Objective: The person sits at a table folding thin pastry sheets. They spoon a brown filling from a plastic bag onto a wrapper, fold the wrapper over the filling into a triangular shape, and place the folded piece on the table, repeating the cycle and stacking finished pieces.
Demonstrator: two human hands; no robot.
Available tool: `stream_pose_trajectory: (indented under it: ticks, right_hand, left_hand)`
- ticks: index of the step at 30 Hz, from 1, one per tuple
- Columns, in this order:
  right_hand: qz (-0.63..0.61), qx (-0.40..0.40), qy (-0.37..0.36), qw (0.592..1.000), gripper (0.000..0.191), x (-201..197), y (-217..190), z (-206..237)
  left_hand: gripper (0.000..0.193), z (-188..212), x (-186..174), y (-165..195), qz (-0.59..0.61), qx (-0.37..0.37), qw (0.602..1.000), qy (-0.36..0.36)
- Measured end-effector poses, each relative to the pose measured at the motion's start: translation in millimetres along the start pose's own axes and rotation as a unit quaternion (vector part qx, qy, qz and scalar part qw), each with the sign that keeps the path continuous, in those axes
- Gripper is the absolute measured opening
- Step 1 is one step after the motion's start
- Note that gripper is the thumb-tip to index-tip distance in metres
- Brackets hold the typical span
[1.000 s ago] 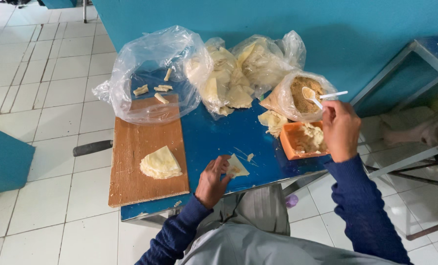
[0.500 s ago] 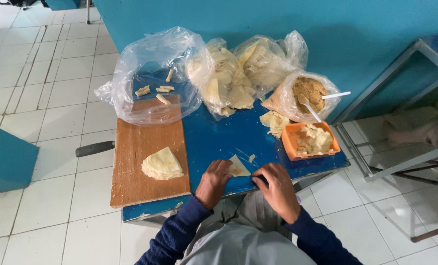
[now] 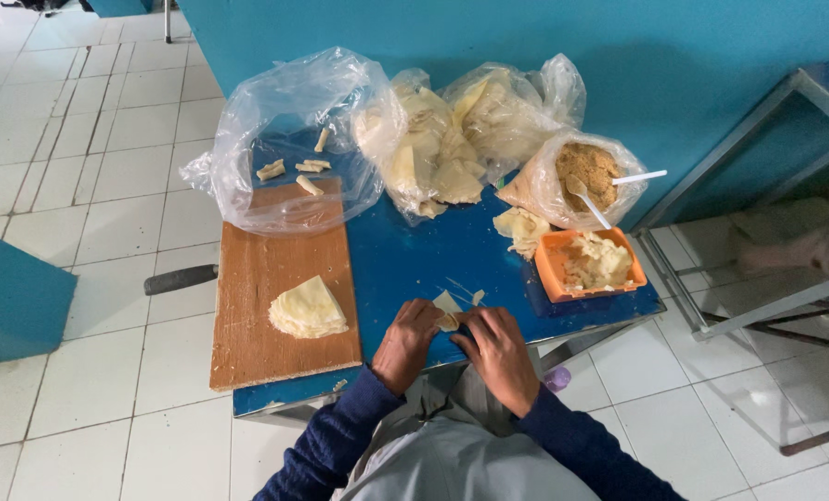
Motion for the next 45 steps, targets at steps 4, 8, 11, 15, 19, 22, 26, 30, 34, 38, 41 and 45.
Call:
stream_pose_trajectory:
  ticks: [4, 8, 11, 15, 19, 22, 26, 30, 34, 38, 41, 45]
  right_hand:
    - [0.008, -0.015, 0.007, 1.000, 0.016, 6.4, 4.6, 1.5]
    - [-0.030, 0.025, -0.002, 0.999, 0.010, 15.1, 21.5, 1.0]
    - [-0.096, 0.087, -0.024, 0.991, 0.007, 24.8, 41.7, -3.9]
    - [-0.170, 0.134, -0.003, 0.976, 0.013, 28.8, 52.0, -7.1]
    - [-0.134, 0.047, -0.014, 0.990, 0.010, 23.3, 36.9, -11.8]
    - [-0.119, 0.018, -0.019, 0.993, 0.010, 18.9, 28.7, -12.9]
    - [-0.116, -0.006, -0.037, 0.993, 0.013, 16.7, 25.5, -16.5]
    - [-0.130, -0.031, -0.043, 0.990, 0.015, 16.7, 25.6, -18.1]
    - [-0.149, -0.032, -0.059, 0.987, 0.010, 22.6, 33.3, -19.1]
    - [-0.187, -0.025, -0.072, 0.980, 0.007, 29.4, 45.7, -22.8]
    - [-0.184, 0.005, -0.081, 0.980, 0.006, 33.6, 52.0, -22.5]
    - [-0.149, 0.010, -0.052, 0.987, 0.013, 28.6, 47.8, -19.1]
  left_hand:
    - [0.023, -2.0, 3.9, -3.1, 0.003, -0.026, 0.999, -0.021]
    - [0.014, -7.3, 6.1, 3.6, -0.080, 0.052, 0.995, -0.010]
    - [0.009, -15.5, 6.2, -11.3, -0.043, -0.048, 0.998, 0.014]
    - [0.008, -21.2, 10.9, -19.9, 0.019, -0.093, 0.995, 0.020]
    - [0.007, -21.7, 9.4, -14.2, -0.013, -0.042, 0.999, 0.023]
    - [0.007, -19.6, 8.5, -17.3, 0.032, -0.086, 0.996, -0.007]
    - [0.013, -16.6, 9.5, -17.8, 0.073, -0.126, 0.989, -0.039]
    - [0.008, -19.3, 8.5, -19.8, 0.093, -0.128, 0.987, -0.041]
    - [0.006, -21.6, 5.6, -21.0, 0.088, -0.125, 0.987, -0.038]
    - [0.012, -21.4, 2.7, -25.6, 0.101, -0.172, 0.979, -0.034]
    - [0.005, -24.0, 2.5, -20.9, 0.078, -0.129, 0.988, -0.036]
    - [0.007, -28.5, 5.4, -22.7, 0.051, -0.116, 0.992, -0.023]
Point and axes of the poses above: each hand's wrist, its own z-axis away from the middle knuckle, its own x-axis out of the palm, y = z × x, the point moved 7 cm from there along -z, towards the middle knuckle, and after that the axes turned 11 degrees about -x, right-handed, at the moved point
